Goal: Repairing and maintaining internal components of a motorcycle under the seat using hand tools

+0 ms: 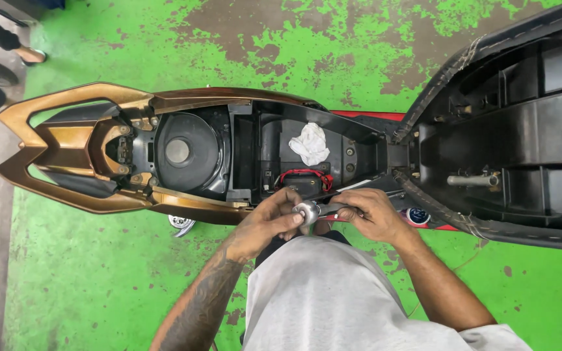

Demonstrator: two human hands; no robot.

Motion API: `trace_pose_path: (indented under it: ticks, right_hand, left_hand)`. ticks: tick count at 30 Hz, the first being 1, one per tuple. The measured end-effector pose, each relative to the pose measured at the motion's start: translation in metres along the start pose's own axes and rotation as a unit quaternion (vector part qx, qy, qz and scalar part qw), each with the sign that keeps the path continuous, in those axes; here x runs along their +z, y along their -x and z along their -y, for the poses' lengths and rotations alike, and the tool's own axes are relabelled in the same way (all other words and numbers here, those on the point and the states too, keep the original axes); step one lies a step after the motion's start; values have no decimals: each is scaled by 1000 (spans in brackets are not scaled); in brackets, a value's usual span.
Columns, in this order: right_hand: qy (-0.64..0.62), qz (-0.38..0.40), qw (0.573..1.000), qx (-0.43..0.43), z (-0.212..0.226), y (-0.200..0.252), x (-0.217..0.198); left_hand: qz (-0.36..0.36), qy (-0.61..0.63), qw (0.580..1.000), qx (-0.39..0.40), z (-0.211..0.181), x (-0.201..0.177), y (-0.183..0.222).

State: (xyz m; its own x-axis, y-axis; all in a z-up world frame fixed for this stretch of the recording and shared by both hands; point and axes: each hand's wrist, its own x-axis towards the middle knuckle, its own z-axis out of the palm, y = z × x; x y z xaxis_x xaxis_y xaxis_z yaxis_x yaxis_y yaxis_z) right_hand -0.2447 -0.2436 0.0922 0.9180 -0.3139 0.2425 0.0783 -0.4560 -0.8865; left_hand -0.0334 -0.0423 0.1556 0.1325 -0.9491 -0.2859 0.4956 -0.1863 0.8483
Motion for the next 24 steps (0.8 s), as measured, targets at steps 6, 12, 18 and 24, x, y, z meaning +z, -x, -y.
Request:
trace_pose_path:
  ticks: [6,12,18,24]
  right_hand:
    - [94,-11,993,-75,10,-33,13]
    - [299,-45,947,-105,29,-66,38]
    - [64,-59,996,-7,14,-89,58]
    - [39,-86,995,40,6,-98,59]
  left_hand:
    - [25,130,988,-85,7,-37,7]
    - [109,226,952,-177,-17,-65,9]
    - [92,68,990,-83,27,-111,-10]
    - [32,230,969,-89,11,-121,-16]
